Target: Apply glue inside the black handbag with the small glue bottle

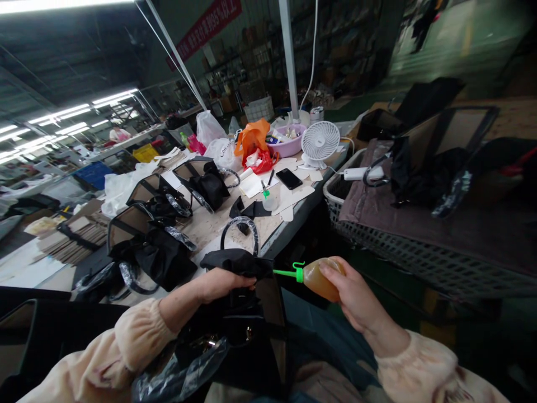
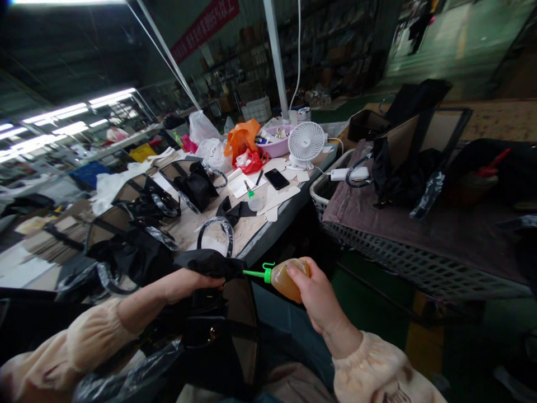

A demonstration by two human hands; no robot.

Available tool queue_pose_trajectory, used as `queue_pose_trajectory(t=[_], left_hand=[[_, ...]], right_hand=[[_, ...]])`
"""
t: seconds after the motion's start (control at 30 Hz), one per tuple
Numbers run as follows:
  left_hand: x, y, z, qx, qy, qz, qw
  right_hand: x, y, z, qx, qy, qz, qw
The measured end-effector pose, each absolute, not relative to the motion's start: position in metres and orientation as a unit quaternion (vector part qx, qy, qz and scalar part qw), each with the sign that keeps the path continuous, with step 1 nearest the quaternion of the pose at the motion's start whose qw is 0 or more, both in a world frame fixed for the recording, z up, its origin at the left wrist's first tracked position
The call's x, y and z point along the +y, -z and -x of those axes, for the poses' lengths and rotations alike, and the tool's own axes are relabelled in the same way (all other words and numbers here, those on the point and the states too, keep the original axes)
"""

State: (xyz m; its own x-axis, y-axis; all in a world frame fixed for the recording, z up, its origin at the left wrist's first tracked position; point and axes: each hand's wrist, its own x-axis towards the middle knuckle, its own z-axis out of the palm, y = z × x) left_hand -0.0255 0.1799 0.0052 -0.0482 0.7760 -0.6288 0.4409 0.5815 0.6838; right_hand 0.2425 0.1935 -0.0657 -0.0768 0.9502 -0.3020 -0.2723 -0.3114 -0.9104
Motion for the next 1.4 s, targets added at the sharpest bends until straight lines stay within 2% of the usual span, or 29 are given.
queue_pose_trajectory(t=[0.57, 1.4], left_hand=[[0.18, 0.0, 0.032, 0.699, -0.137, -0.459, 0.531], [0.177, -0.01, 0.026, 0.688, -0.142, -0.458, 0.544]], right_hand=[[0.193, 0.064, -0.241, -0.32, -0.657, 0.501, 0.464], [0.189, 0.065, -0.243, -0.377, -0.625, 0.502, 0.464]])
